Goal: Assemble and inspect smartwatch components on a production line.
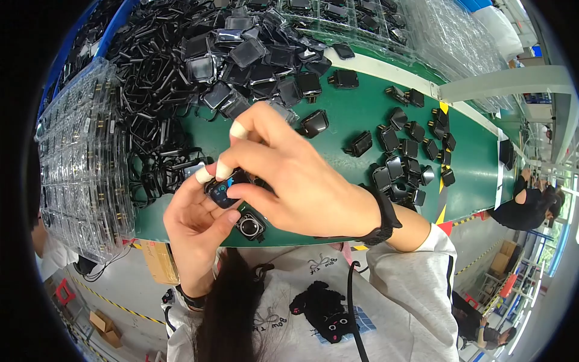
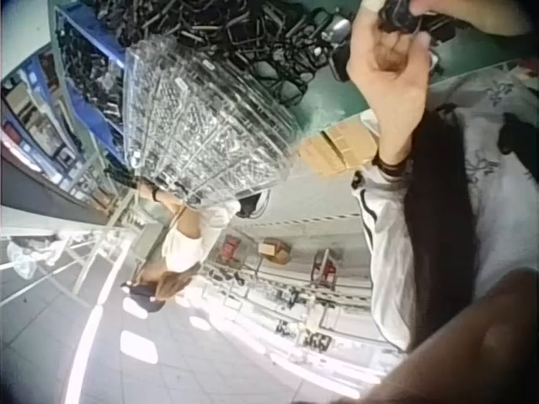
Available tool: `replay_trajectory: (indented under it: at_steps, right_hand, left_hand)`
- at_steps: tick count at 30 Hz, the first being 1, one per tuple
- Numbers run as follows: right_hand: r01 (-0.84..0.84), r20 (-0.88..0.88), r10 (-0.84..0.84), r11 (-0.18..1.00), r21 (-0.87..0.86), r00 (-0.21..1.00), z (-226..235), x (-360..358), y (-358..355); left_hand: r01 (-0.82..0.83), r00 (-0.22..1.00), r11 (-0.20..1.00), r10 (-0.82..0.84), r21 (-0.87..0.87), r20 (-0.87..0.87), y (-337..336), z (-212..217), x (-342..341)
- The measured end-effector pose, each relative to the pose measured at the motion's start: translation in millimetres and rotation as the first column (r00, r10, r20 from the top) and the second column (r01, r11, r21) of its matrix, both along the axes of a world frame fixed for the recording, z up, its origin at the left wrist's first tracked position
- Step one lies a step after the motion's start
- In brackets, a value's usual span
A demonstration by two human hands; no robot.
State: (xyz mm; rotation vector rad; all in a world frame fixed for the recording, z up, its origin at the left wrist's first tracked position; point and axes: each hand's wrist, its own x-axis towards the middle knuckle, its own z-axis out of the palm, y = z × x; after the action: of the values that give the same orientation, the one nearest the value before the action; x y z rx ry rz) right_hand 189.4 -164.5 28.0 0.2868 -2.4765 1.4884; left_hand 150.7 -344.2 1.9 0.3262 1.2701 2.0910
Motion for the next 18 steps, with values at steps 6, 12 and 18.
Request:
replay_trajectory:
  at_steps: [6,12,18]
  right_hand:
    - [-0.028,-0.031,0.029,0.998,0.049,0.999,-3,4,-6]
    - [0.127,0.336,-0.037,0.960,-0.250,0.941,4,12,-7]
    - [0.159,0.103,-0.149,0.983,-0.088,0.983,-11,19,-11]
  left_hand:
    - [-0.002,1.000,1.000,0.002,-0.016,-0.018,-2,-3,1]
    - [-0.073,0.997,0.996,0.073,-0.047,-0.014,1,-9,3]
    - [-0.145,0.981,0.983,0.129,-0.110,-0.147,8,-2,9]
